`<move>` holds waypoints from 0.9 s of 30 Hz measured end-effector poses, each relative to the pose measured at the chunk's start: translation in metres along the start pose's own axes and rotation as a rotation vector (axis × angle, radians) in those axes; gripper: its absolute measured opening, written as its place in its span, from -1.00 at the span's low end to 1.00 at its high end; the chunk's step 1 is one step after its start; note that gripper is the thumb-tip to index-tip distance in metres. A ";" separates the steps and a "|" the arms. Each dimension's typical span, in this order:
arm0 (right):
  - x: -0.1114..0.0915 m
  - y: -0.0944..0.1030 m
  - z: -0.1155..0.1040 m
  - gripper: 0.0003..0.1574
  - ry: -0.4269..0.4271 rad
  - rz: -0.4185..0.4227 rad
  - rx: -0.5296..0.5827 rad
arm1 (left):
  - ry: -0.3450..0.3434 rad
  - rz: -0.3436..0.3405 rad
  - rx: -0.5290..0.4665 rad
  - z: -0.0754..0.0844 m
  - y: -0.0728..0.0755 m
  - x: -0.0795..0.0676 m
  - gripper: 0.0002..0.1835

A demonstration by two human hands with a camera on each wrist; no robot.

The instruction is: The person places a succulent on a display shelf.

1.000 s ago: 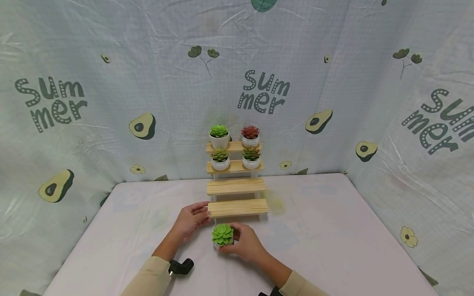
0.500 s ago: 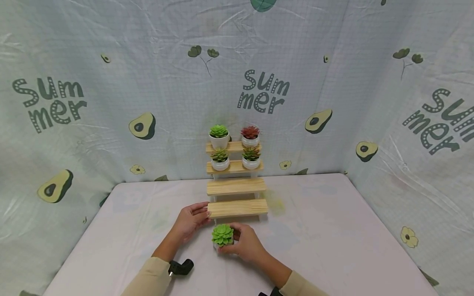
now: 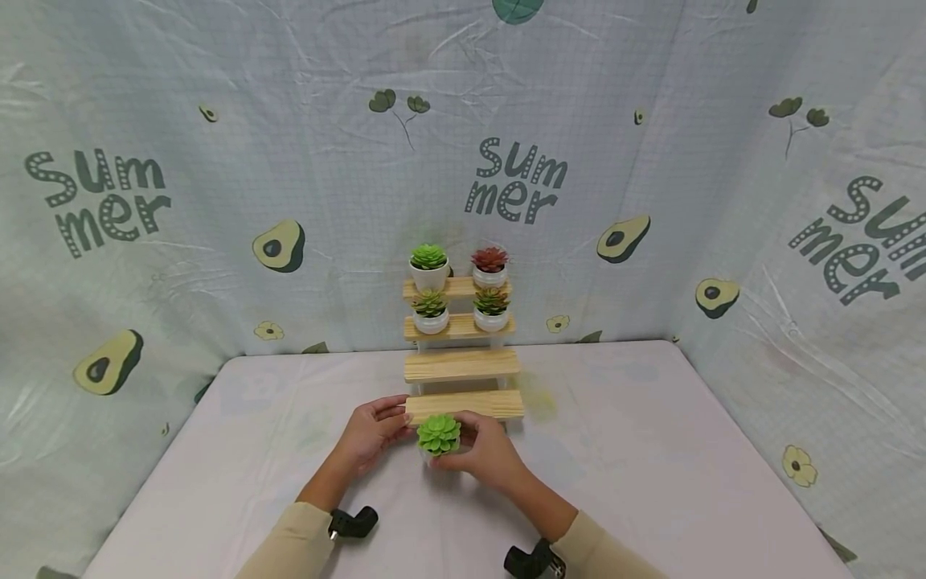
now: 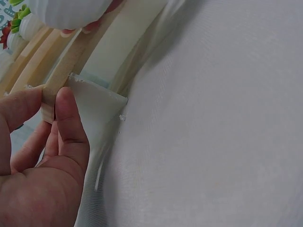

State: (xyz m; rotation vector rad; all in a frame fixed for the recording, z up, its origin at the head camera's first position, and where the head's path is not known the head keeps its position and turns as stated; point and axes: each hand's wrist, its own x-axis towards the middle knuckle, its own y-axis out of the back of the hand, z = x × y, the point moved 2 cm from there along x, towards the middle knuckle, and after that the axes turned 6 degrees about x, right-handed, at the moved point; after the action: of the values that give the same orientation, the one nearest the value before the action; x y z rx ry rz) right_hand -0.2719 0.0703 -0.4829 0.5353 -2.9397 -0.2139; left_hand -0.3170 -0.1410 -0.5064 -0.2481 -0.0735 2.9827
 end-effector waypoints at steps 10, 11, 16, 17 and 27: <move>0.018 0.009 -0.024 -0.24 0.023 -0.013 -0.035 | -0.002 -0.021 -0.006 0.001 0.000 0.000 -0.48; 0.021 0.010 -0.026 -0.23 0.026 -0.013 -0.037 | -0.001 -0.017 -0.006 0.001 0.001 0.000 -0.48; 0.035 0.015 -0.037 -0.21 0.055 0.007 -0.041 | -0.003 -0.020 -0.011 0.002 0.002 0.001 -0.49; 0.038 0.016 -0.039 -0.22 0.061 0.012 -0.042 | -0.003 -0.024 -0.014 0.002 0.002 0.001 -0.49; 0.059 0.022 -0.056 -0.31 0.038 0.089 -0.044 | -0.011 -0.044 -0.014 0.003 0.001 -0.001 -0.47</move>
State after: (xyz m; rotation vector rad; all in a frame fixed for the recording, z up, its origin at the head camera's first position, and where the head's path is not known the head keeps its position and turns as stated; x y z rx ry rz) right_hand -0.3247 0.0630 -0.4176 0.3963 -2.9059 -0.2549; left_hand -0.3164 -0.1427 -0.5035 -0.2290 -0.0998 2.9409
